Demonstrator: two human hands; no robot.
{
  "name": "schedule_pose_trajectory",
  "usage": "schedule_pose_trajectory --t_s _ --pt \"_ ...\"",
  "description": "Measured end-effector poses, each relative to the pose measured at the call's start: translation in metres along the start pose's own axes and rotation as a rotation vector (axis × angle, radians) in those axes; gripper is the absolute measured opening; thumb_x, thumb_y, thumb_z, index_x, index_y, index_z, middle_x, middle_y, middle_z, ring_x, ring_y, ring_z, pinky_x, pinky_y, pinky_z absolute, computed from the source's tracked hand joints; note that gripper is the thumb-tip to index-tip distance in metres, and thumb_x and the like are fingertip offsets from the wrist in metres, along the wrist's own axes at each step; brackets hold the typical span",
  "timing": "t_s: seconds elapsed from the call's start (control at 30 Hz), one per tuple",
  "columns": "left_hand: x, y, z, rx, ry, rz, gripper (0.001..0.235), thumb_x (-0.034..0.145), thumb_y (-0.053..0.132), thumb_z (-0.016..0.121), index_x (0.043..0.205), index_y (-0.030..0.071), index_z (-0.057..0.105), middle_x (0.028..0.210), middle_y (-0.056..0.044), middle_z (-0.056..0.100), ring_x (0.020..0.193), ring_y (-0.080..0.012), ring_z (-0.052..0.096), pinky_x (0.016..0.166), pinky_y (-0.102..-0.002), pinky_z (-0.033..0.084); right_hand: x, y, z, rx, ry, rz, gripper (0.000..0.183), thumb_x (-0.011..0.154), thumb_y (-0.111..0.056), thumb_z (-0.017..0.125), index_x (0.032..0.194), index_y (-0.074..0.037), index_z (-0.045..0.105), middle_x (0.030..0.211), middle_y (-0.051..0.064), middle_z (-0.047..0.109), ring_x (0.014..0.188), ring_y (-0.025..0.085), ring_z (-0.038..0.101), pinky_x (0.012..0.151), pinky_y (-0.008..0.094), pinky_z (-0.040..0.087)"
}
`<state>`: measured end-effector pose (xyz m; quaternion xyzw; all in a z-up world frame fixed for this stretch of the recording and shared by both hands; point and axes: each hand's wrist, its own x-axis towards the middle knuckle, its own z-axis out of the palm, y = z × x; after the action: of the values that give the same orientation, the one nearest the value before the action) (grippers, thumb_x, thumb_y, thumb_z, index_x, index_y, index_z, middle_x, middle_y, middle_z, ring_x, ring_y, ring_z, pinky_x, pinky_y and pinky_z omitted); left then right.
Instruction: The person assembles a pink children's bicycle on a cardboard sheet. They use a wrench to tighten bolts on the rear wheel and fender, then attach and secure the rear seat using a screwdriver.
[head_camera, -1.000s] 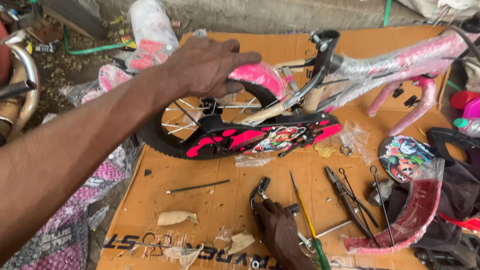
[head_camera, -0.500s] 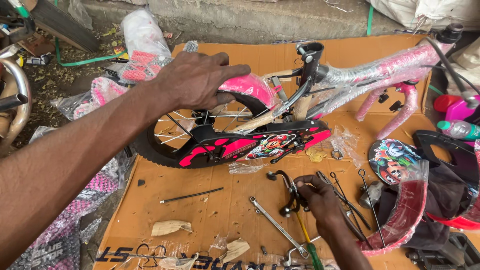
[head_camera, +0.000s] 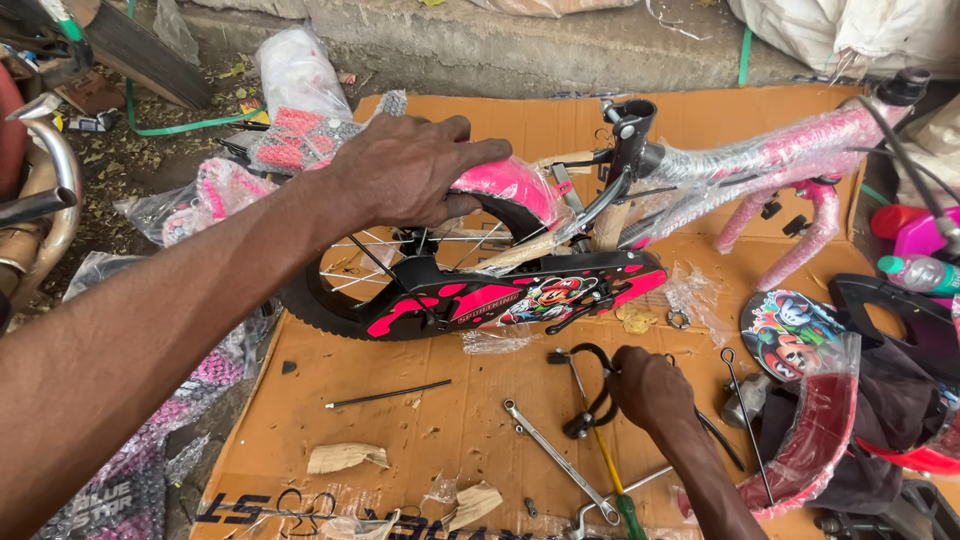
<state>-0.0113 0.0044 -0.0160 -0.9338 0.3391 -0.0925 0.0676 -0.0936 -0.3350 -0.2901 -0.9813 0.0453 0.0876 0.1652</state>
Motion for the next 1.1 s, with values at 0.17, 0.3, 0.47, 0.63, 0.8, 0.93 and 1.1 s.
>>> schedule_pose_trajectory --t_s 0.17,0.3,0.47,0.63,0.8,0.93,1.1 --pt "-0.001 0.0 -0.004 0.001 0.032 0.027 0.066 0.087 0.049 0.072 0.143 0.02 0.051 0.109 -0.015 0.066 0.09 -0.0386 0.069 0.075 -0.053 0.055 0.005 0.02 0.041 0.109 -0.078 0.044 0.034 0.089 -0.039 0.077 0.106 -0.009 0.077 0.091 0.014 0.078 0.085 0.03 0.075 0.078 0.043 0.057" --pt "0.001 0.0 -0.003 -0.009 0.006 -0.004 0.065 0.088 0.048 0.07 0.142 0.019 0.051 0.11 -0.016 0.065 0.089 -0.0392 0.069 0.071 -0.053 0.055 -0.009 0.018 0.045 0.915 -0.155 0.185 0.029 0.081 -0.012 0.082 0.105 0.002 0.074 0.09 0.013 0.078 0.078 0.022 0.073 0.074 0.04 0.058" --pt "0.001 -0.003 0.002 0.0 0.054 -0.012 0.061 0.087 0.05 0.072 0.116 -0.001 0.056 0.102 -0.022 0.067 0.088 -0.0425 0.069 0.075 -0.052 0.055 -0.03 -0.021 -0.062 1.075 -0.121 -0.072 0.03 0.082 -0.012 0.077 0.109 0.0 0.075 0.091 0.007 0.078 0.082 0.017 0.069 0.078 0.036 0.056" --pt "0.001 -0.004 0.003 -0.011 0.058 -0.025 0.058 0.086 0.05 0.073 0.109 -0.001 0.057 0.1 -0.022 0.068 0.09 -0.0437 0.069 0.076 -0.053 0.055 -0.006 -0.105 -0.178 1.114 0.033 -0.264 0.03 0.094 -0.023 0.067 0.109 0.002 0.074 0.099 0.008 0.078 0.098 0.017 0.071 0.095 0.034 0.052" --pt "0.002 -0.004 0.005 -0.036 0.057 -0.022 0.057 0.085 0.049 0.073 0.111 0.001 0.058 0.101 -0.021 0.068 0.09 -0.043 0.069 0.077 -0.054 0.054 0.04 -0.158 -0.201 0.995 0.124 -0.245 0.026 0.094 -0.015 0.069 0.111 0.005 0.072 0.09 0.009 0.076 0.081 0.017 0.071 0.072 0.032 0.054" --pt "0.001 -0.005 0.008 -0.032 0.091 -0.013 0.064 0.086 0.05 0.074 0.119 -0.002 0.055 0.102 -0.023 0.069 0.089 -0.0443 0.069 0.076 -0.054 0.055 0.059 -0.158 -0.199 0.875 0.107 -0.182 0.029 0.093 -0.015 0.07 0.114 0.004 0.072 0.086 0.008 0.076 0.073 0.016 0.072 0.064 0.029 0.055" --pt "-0.001 -0.005 0.006 -0.008 0.052 -0.038 0.096 0.085 0.046 0.075 0.145 -0.014 0.029 0.101 -0.027 0.068 0.08 -0.0433 0.071 0.068 -0.051 0.058 0.066 -0.15 -0.194 0.758 0.151 -0.193 0.026 0.096 -0.017 0.071 0.112 0.002 0.075 0.084 0.008 0.074 0.069 0.012 0.065 0.061 0.027 0.052"
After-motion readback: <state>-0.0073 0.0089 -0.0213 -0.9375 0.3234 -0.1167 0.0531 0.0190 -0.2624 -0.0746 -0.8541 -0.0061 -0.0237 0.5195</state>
